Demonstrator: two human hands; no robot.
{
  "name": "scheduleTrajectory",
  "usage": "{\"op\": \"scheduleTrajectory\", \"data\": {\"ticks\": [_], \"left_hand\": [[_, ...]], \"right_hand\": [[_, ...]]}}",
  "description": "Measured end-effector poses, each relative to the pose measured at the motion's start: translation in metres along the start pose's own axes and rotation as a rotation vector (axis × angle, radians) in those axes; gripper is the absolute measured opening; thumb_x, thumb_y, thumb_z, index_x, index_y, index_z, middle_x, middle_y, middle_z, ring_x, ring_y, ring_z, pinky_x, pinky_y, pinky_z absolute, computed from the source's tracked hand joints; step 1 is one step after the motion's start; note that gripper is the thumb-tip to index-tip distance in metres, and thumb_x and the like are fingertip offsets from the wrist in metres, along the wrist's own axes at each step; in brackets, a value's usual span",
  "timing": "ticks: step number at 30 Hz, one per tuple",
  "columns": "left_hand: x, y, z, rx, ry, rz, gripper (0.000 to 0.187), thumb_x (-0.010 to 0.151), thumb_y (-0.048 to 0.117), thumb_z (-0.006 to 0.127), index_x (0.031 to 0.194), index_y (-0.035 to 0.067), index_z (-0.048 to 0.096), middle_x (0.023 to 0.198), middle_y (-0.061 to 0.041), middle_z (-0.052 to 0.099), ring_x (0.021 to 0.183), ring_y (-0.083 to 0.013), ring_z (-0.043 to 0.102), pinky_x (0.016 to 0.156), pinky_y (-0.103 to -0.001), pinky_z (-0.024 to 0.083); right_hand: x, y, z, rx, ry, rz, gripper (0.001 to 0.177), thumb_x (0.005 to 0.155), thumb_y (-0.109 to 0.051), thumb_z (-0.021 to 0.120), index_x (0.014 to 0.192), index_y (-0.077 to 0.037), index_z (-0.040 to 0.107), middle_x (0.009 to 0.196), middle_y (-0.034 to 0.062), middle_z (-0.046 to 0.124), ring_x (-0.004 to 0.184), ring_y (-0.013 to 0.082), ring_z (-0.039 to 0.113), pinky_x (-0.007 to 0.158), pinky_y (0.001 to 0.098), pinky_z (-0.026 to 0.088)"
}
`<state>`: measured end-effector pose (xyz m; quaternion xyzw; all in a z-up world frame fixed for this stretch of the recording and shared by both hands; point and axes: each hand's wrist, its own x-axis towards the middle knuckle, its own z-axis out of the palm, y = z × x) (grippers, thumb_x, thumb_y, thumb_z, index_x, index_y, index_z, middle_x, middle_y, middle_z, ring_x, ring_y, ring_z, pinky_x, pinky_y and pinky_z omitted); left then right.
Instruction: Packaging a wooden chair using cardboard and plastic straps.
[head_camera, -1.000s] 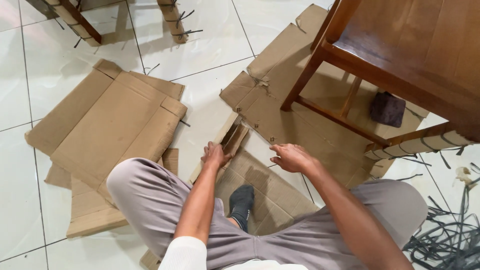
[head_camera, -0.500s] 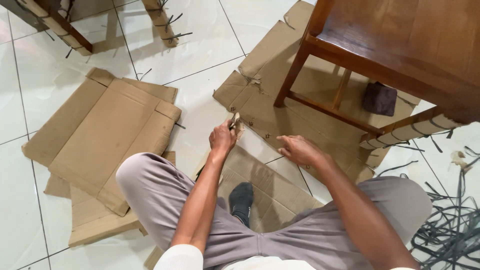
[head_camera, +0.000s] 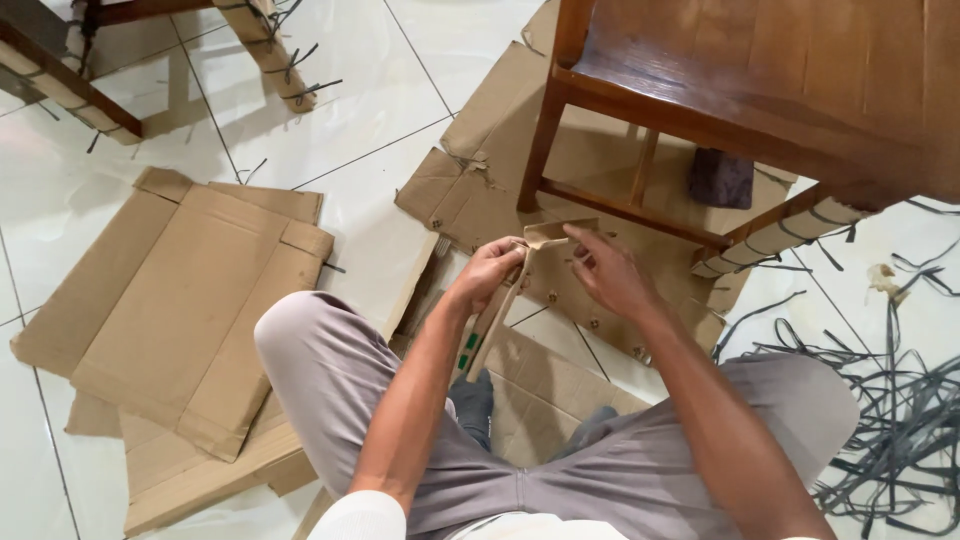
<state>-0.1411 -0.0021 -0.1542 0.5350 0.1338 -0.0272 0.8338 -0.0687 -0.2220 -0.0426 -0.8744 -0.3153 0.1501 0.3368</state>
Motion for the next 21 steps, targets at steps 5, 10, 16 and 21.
{"op": "scheduleTrajectory", "data": {"ticks": [5,10,16,21], "left_hand": [[0.006,-0.011,0.029,0.03,-0.144,-0.296,0.02,0.106,0.023,0.056,0.113,0.009,0.067,0.079,-0.002,0.064,0.06,-0.0127,0.063,0.052,-0.031,0.055],[0.003,0.005,0.053,0.128,-0.171,-0.412,0.039,0.103,0.039,0.053,0.132,0.014,0.057,0.089,-0.004,0.067,0.063,-0.0146,0.065,0.053,-0.03,0.055],[0.004,0.033,0.065,0.313,-0.194,-0.381,0.081,0.096,0.056,0.054,0.16,0.016,0.026,0.131,-0.009,0.062,0.077,-0.0171,0.071,0.061,-0.032,0.056],[0.02,0.039,0.063,0.434,-0.345,-0.265,0.098,0.089,0.048,0.071,0.164,0.014,0.016,0.146,-0.014,0.055,0.096,-0.0196,0.068,0.079,-0.037,0.057]], "right_hand": [[-0.007,0.026,-0.005,-0.045,0.195,-0.056,0.039,0.087,-0.013,0.078,0.125,-0.016,0.072,0.106,0.0127,0.066,0.092,0.0287,0.066,0.082,0.0422,0.055],[-0.019,0.02,-0.034,-0.338,0.446,-0.349,0.025,0.075,-0.019,0.084,0.097,-0.014,0.075,0.111,0.0125,0.065,0.101,0.0364,0.064,0.083,0.0465,0.052],[-0.026,0.037,-0.063,-0.324,0.099,0.129,0.025,0.094,-0.029,0.072,0.107,-0.008,0.072,0.105,0.0154,0.073,0.098,0.0374,0.068,0.086,0.0498,0.052],[-0.03,0.061,-0.077,-0.291,0.052,0.224,0.032,0.092,-0.029,0.07,0.117,-0.009,0.07,0.105,0.0201,0.073,0.103,0.0416,0.065,0.086,0.0526,0.05]]}}
